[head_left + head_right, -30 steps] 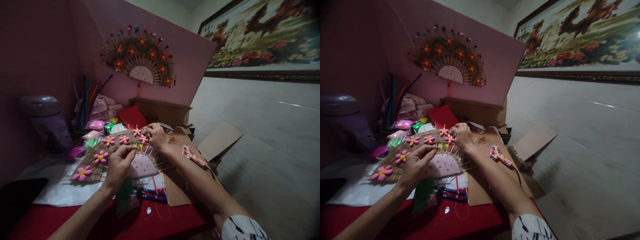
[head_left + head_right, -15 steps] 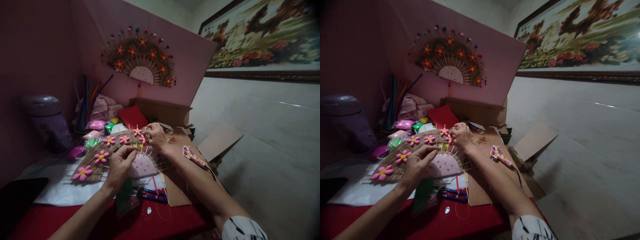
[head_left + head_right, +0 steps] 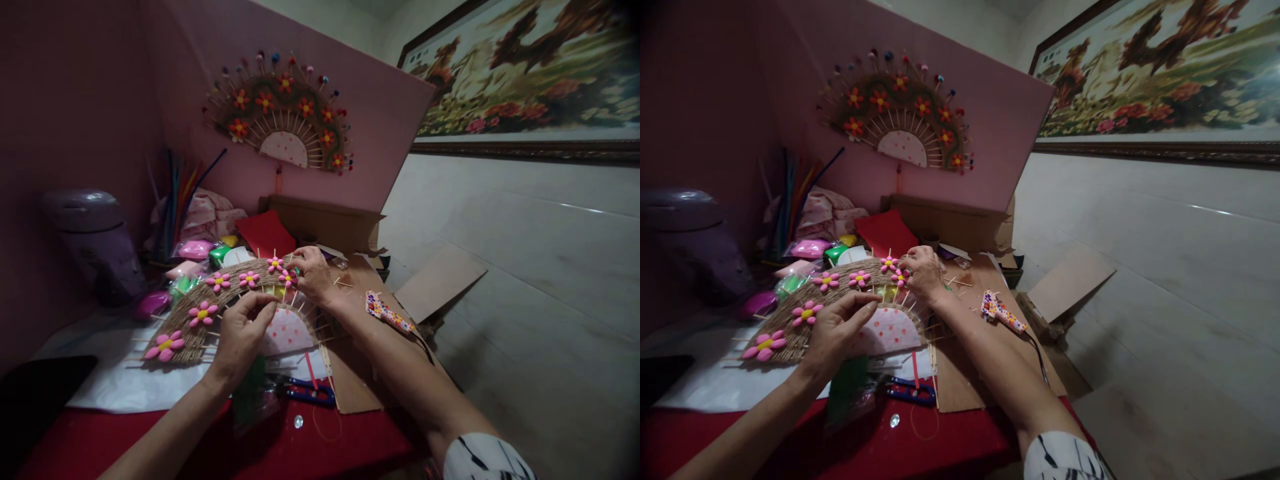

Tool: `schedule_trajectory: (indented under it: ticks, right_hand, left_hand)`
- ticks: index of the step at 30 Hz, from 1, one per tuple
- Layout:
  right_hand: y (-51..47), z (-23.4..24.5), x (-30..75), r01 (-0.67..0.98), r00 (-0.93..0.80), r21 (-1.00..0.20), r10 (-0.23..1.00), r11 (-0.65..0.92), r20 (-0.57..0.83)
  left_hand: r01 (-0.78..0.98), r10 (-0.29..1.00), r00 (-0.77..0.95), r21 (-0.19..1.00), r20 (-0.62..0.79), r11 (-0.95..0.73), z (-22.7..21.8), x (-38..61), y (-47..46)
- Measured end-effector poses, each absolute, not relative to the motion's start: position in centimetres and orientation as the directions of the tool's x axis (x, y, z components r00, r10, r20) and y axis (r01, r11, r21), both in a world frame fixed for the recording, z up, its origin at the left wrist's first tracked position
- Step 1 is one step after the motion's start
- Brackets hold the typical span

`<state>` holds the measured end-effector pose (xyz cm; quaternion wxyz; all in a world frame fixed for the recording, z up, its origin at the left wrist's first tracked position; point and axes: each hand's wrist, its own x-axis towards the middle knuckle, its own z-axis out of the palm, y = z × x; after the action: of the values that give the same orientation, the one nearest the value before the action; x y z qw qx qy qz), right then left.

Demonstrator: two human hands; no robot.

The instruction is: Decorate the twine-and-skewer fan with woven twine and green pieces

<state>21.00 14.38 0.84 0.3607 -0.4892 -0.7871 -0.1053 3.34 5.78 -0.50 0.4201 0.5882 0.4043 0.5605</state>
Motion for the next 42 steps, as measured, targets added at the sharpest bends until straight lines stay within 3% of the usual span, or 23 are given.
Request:
schedule_trajectory:
  ticks: [3, 9, 15, 20, 25, 32, 36, 38, 42]
  right_hand:
    - [14.6, 0.7, 20.9, 0.847, -0.25, -0.204, 0.706, 0.491, 0.662]
    - [15.0, 0.9, 20.9, 0.802, -0.137, -0.354, 0.724, 0.482, 0.676]
    - [13.8, 2.1, 21.6, 0.75, 0.016, -0.427, 0.632, 0.504, 0.775]
    - [11.8, 3.3, 23.2, 0.455, 0.353, -0.76, 0.689, 0.464, 0.633]
    - [9.5, 3.5, 24.2, 0.23, 0.407, -0.868, 0.767, 0.44, 0.497]
    - [7.1, 2.7, 24.8, 0.155, 0.391, -0.906, 0.818, 0.394, 0.422]
    - [7.4, 1.6, 24.8, 0.271, 0.325, -0.892, 0.838, 0.361, 0.438]
    - [7.6, 1.0, 24.5, 0.417, 0.249, -0.824, 0.824, 0.383, 0.509]
    - [7.8, -0.1, 23.6, 0.713, 0.053, -0.562, 0.767, 0.419, 0.639]
  left_hand:
    - [0.017, 0.947, 0.041, 0.947, 0.32, -0.321, -0.5, 3.4, 5.8]
    - [0.036, 0.946, 0.045, 0.945, 0.322, -0.324, -0.7, 3.3, 5.8]
    - [0.02, 0.945, 0.03, 0.945, 0.327, -0.327, -0.7, 3.4, 5.9]
    - [0.034, 0.946, 0.024, 0.946, 0.323, -0.324, -0.9, 3.4, 6.2]
    - [-0.01, 0.937, -0.007, 0.937, 0.349, -0.349, -1.3, 3.5, 6.5]
    - [0.037, 0.928, 0.061, 0.928, 0.367, -0.37, -0.9, 3.6, 6.1]
    - [0.076, 0.917, 0.073, 0.915, 0.391, -0.396, -1.3, 3.6, 6.4]
    - [0.109, 0.916, 0.07, 0.91, 0.395, -0.4, -1.5, 3.6, 6.6]
    - [0.17, 0.919, 0.065, 0.903, 0.389, -0.395, -1.6, 3.6, 6.5]
